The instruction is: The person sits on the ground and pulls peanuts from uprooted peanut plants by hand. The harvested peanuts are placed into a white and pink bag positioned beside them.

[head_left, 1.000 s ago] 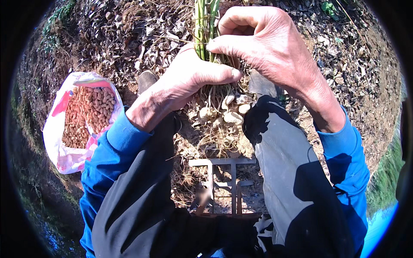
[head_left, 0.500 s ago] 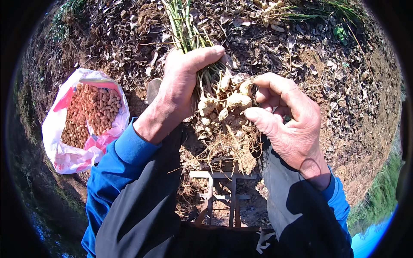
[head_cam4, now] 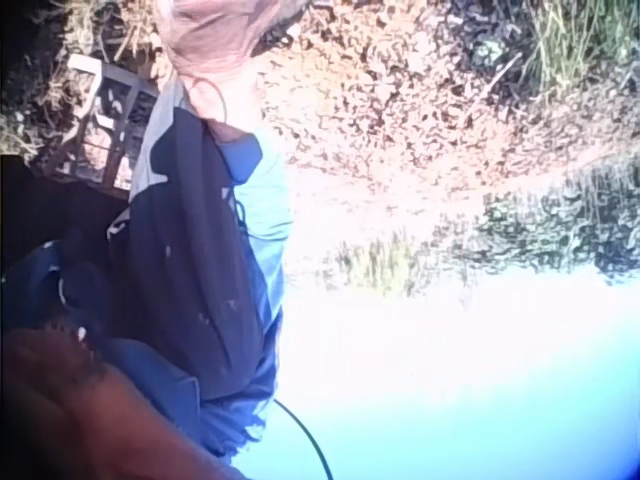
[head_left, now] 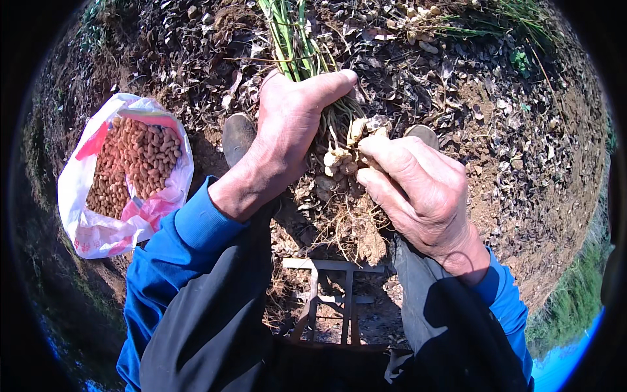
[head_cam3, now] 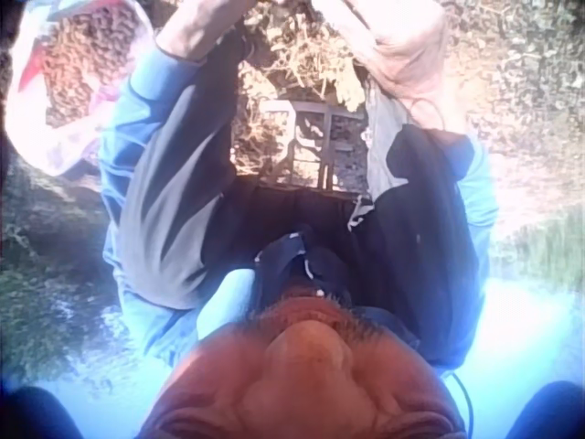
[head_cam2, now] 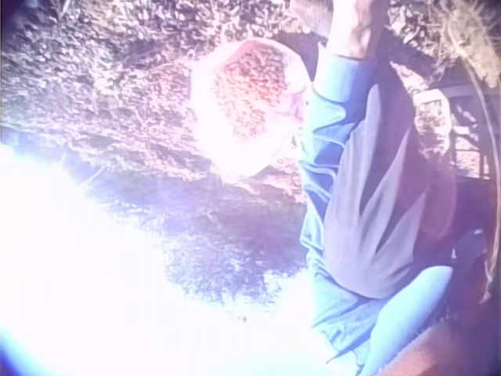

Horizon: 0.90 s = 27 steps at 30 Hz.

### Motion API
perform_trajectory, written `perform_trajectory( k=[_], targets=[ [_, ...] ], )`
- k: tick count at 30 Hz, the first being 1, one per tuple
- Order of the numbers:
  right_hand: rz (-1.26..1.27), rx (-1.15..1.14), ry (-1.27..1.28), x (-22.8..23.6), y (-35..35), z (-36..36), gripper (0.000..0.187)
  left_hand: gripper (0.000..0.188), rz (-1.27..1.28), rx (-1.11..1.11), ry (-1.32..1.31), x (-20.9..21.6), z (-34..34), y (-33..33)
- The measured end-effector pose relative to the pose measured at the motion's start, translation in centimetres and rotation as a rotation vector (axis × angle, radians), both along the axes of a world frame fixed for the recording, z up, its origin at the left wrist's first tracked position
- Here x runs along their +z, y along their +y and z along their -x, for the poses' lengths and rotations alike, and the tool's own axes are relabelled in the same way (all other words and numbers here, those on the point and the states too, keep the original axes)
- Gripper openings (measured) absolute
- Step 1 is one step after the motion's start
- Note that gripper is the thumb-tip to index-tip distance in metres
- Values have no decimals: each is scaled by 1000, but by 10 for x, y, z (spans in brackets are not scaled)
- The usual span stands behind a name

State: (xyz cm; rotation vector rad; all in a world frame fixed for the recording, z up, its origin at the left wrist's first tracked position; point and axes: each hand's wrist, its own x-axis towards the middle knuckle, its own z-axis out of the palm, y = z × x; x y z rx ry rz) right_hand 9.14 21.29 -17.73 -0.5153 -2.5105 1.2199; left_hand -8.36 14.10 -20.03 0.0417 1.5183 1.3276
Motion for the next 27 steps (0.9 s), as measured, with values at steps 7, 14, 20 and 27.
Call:
perform_trajectory(
  k=[7,14,20,27],
  targets=[
    [273,-144,-33,1,-11,5,19,23,45,-87,195,-7,1,-9],
    [1473,-434,-365,34,6,11,8,30,100,-123,277,-3,-5,-4],
    [85,-255,-337,26,0,0,7,26,31,-99,310,-1,4,-4],
    [879,-439,-281,46,-3,0,13,27,135,69,224,-7,9,-7]
  ],
)
